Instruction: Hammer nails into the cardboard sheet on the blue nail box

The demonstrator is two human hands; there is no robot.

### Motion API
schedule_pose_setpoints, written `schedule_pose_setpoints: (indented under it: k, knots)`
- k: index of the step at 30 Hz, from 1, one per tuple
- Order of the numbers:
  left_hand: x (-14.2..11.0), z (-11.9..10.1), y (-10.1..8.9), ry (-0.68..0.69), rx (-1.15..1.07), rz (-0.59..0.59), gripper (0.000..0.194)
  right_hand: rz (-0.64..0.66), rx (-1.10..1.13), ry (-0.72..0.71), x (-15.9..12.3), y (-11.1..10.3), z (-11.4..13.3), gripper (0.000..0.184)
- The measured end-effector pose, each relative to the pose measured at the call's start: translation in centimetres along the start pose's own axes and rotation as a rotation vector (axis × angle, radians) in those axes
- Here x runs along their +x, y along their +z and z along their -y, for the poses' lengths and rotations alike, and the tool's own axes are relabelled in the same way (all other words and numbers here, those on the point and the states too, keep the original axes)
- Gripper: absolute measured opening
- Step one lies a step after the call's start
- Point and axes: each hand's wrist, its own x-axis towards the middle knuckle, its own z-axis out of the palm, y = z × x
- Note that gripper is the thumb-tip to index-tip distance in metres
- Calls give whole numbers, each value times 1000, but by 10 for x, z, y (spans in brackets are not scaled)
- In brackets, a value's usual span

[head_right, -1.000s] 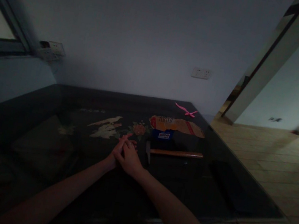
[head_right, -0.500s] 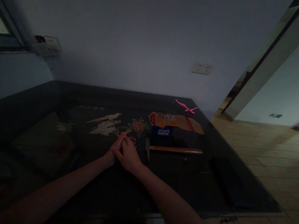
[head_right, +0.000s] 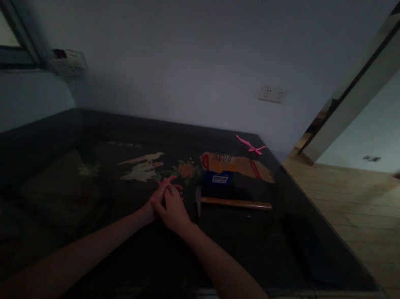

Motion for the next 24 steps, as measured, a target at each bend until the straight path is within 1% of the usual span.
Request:
schedule_pose_setpoints:
  k: [4, 8, 11, 17, 24]
  knots:
    - [-1, 0, -1, -5, -3, 4, 49, 2, -1, 1, 0, 0, -1, 53]
    - [0, 1, -1, 19, -4, 44, 53, 3, -3, 9, 0, -3, 2, 54]
    - [-1, 0, 0, 9, 7, 38, 56, 8, -5, 17, 0, -5, 4, 54]
    - [1, 2, -3, 23, -2, 65, 53, 12, -6, 12, 1, -5, 3, 53]
    - [5, 4, -5, 22, 11, 45, 53, 19, -13, 12, 1, -5, 2, 52]
